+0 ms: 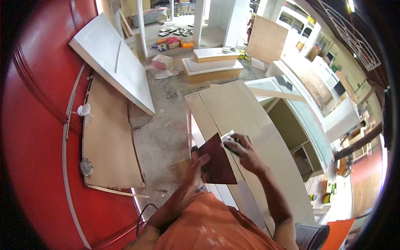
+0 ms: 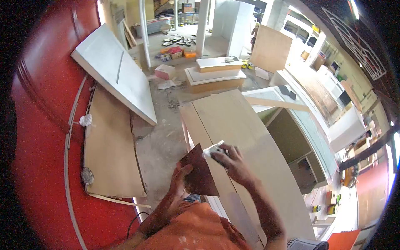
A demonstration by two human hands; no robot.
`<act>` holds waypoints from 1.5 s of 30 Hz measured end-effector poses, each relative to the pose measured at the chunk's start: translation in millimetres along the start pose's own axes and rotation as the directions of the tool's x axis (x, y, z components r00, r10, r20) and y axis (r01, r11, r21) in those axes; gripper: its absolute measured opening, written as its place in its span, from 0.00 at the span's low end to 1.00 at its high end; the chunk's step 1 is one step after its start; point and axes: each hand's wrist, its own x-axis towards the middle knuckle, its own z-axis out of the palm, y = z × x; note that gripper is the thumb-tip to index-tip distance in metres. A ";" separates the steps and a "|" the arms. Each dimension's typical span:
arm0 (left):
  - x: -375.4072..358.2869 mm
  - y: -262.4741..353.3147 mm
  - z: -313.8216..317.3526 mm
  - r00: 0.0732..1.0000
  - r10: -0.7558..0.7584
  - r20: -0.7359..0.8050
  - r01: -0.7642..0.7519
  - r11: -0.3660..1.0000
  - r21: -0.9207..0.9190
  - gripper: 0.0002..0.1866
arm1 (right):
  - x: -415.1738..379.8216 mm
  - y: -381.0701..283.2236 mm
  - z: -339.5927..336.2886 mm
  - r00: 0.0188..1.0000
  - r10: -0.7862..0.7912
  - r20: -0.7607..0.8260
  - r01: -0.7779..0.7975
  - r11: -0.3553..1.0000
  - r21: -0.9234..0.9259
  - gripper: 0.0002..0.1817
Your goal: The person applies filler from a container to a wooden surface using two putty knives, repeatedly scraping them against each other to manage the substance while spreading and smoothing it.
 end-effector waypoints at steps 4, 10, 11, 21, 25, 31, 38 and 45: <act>3.8 14.6 1.8 0.970 0.196 -0.142 -0.164 0.964 0.211 0.21 | -16.2 0.7 0.3 0.758 0.571 -0.316 -0.092 0.572 0.815 0.18; -1.6 20.2 -2.0 0.923 0.359 -0.137 -0.254 0.838 0.483 0.21 | -23.4 -55.7 2.2 0.683 0.698 0.216 -0.390 0.098 0.915 0.22; -1.8 19.4 -8.8 0.933 0.350 -0.085 -0.187 0.674 0.715 0.22 | -17.7 -54.3 9.8 0.697 0.703 0.143 -0.351 0.161 0.922 0.20; -26.1 51.4 -63.5 0.980 -0.033 0.198 -0.182 0.259 0.948 0.17 | 130.1 58.6 -0.7 0.986 -0.166 -0.001 0.166 0.986 0.007 0.15; -25.8 37.3 -92.2 0.977 0.194 0.091 -0.145 0.284 0.948 0.16 | 170.0 99.3 38.0 0.934 -0.188 0.305 0.269 0.930 -0.251 0.28; -31.6 40.7 -95.8 0.970 0.245 0.009 -0.084 0.296 0.952 0.15 | 148.6 152.0 48.9 0.935 -0.178 0.308 0.272 0.915 -0.298 0.32; -26.5 38.4 -96.3 0.991 0.136 0.011 -0.050 0.287 0.957 0.16 | 188.9 128.7 12.1 0.903 -0.200 0.379 0.327 0.893 -0.308 0.23; -25.6 35.0 -93.2 0.962 0.240 0.132 -0.198 0.278 0.940 0.15 | 207.5 131.4 40.9 0.808 -0.381 0.449 0.497 0.850 -0.172 0.28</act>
